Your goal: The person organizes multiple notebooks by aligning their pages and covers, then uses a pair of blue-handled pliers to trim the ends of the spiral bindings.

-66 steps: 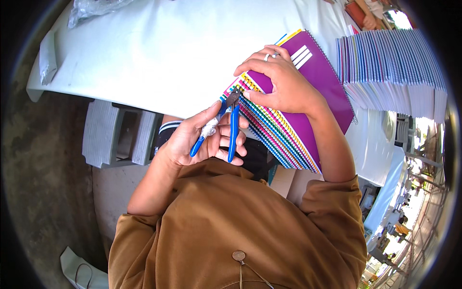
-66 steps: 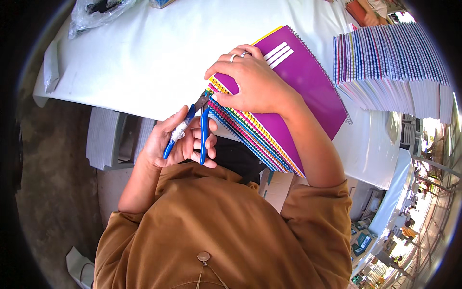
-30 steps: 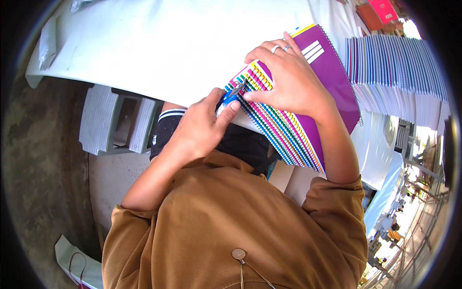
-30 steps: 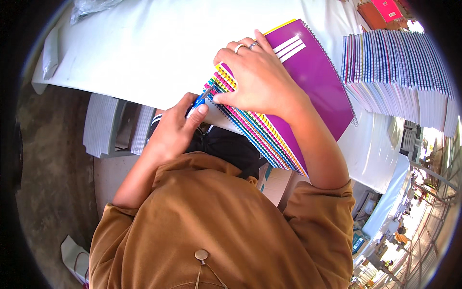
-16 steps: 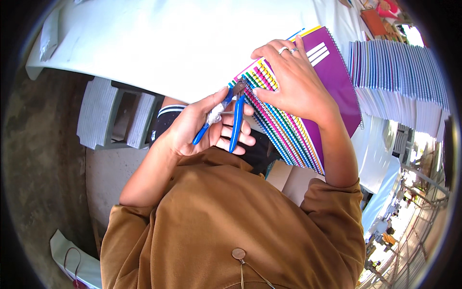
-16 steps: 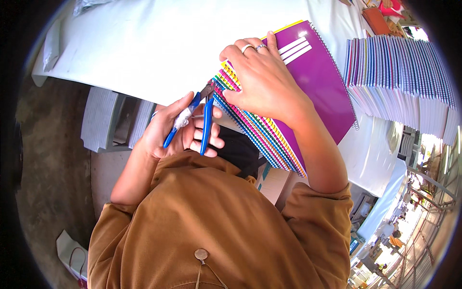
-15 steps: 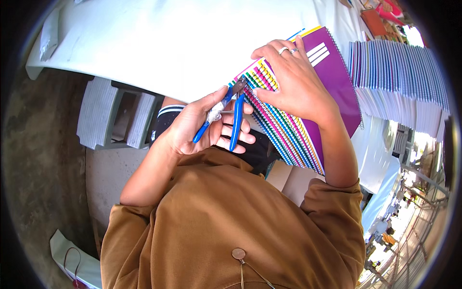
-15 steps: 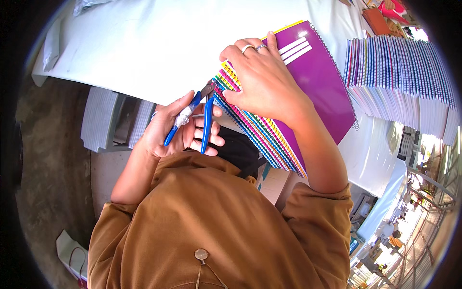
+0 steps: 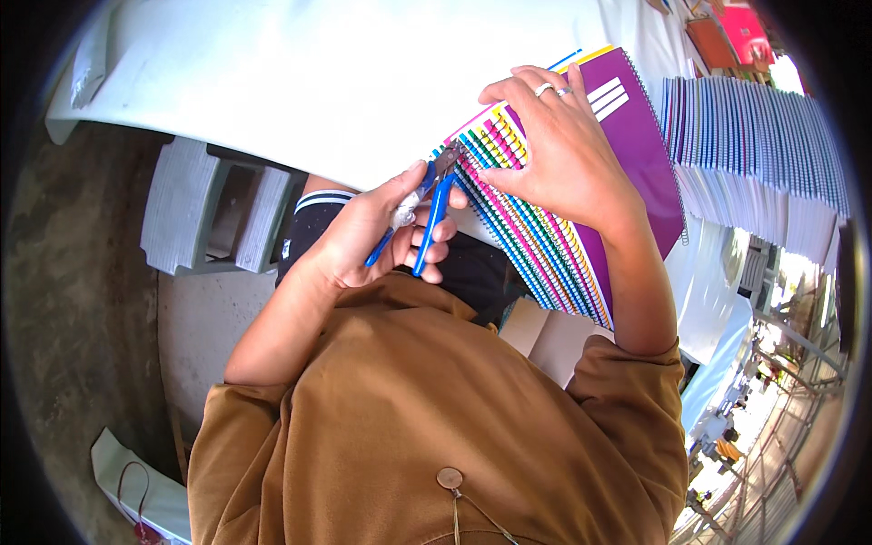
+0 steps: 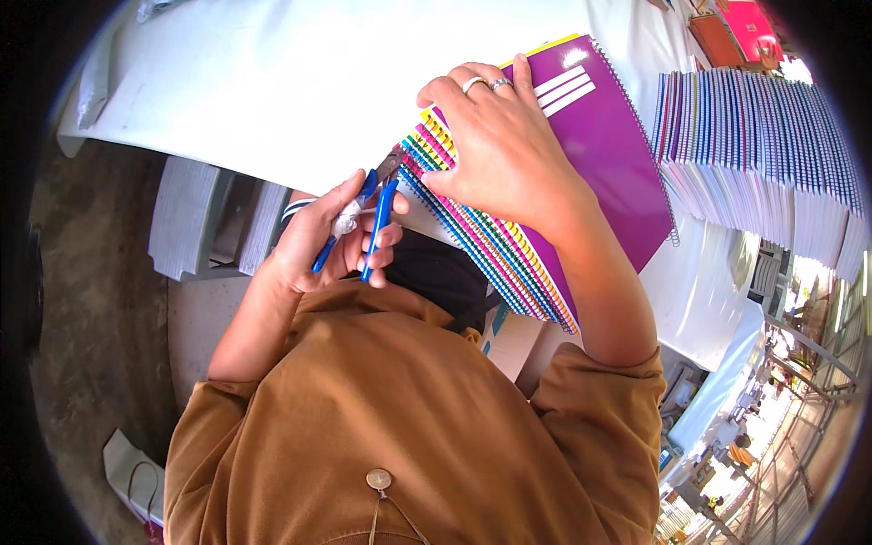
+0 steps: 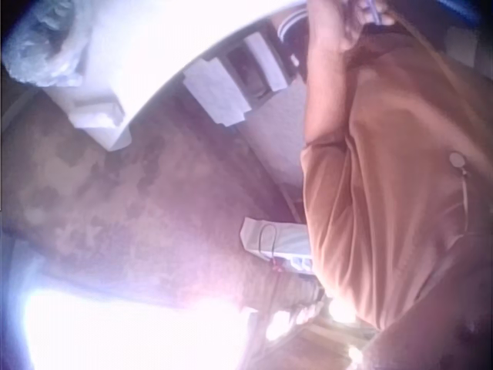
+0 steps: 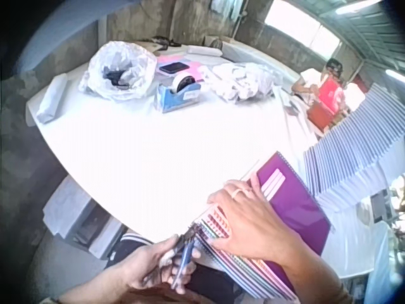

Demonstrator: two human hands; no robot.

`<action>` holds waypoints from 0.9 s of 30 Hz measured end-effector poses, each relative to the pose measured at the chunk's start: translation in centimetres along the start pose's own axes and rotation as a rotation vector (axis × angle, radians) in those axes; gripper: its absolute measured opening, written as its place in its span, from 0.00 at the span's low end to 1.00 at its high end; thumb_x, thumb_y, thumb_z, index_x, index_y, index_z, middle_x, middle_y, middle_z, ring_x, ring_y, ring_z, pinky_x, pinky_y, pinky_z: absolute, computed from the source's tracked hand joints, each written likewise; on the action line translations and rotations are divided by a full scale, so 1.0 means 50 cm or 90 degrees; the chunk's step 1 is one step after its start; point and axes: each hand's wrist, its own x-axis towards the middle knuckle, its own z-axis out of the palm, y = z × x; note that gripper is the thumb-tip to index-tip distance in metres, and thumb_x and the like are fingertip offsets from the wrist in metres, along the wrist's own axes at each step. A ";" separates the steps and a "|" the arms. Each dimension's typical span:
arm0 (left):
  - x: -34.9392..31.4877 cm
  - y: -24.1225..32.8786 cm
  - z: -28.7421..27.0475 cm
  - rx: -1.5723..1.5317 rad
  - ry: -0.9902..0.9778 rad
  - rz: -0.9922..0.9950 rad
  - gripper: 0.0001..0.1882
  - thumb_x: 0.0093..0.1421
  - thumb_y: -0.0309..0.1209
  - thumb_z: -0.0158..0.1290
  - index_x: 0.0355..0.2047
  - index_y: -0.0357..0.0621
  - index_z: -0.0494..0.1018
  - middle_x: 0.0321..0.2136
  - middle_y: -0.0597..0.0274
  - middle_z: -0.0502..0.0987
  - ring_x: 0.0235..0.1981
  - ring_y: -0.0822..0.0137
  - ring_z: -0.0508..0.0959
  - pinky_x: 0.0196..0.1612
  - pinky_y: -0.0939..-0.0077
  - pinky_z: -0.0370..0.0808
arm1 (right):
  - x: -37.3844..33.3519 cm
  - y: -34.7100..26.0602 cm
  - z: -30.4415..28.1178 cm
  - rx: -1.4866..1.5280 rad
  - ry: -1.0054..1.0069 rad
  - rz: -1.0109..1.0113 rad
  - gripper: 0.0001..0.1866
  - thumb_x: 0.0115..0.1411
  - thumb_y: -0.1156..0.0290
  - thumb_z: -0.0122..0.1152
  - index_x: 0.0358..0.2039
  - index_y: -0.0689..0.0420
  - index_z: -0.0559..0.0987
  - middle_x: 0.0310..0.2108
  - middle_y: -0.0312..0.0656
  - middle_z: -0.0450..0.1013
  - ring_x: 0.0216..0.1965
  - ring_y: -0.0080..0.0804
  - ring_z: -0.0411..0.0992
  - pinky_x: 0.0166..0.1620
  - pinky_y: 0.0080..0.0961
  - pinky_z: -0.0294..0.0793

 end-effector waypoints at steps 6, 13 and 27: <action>0.004 -0.005 0.020 0.543 0.258 0.109 0.26 0.65 0.51 0.35 0.45 0.40 0.67 0.28 0.59 0.74 0.31 0.65 0.75 0.36 0.72 0.73 | -0.004 0.003 0.008 0.000 0.026 0.002 0.28 0.38 0.65 0.69 0.42 0.55 0.71 0.42 0.45 0.69 0.55 0.43 0.61 0.60 0.48 0.46; 0.001 0.001 -0.016 0.012 0.012 -0.008 0.28 0.65 0.52 0.32 0.44 0.38 0.67 0.27 0.59 0.72 0.31 0.60 0.76 0.33 0.68 0.75 | 0.001 0.000 0.003 0.009 0.006 -0.002 0.27 0.39 0.64 0.69 0.42 0.54 0.71 0.42 0.46 0.69 0.55 0.42 0.61 0.61 0.49 0.44; 0.000 -0.004 -0.044 -0.116 -0.051 -0.035 0.29 0.65 0.52 0.31 0.44 0.37 0.66 0.24 0.58 0.69 0.25 0.64 0.73 0.30 0.64 0.77 | 0.000 0.000 0.001 0.021 0.020 -0.005 0.25 0.41 0.64 0.67 0.41 0.54 0.71 0.41 0.44 0.69 0.55 0.42 0.61 0.62 0.49 0.44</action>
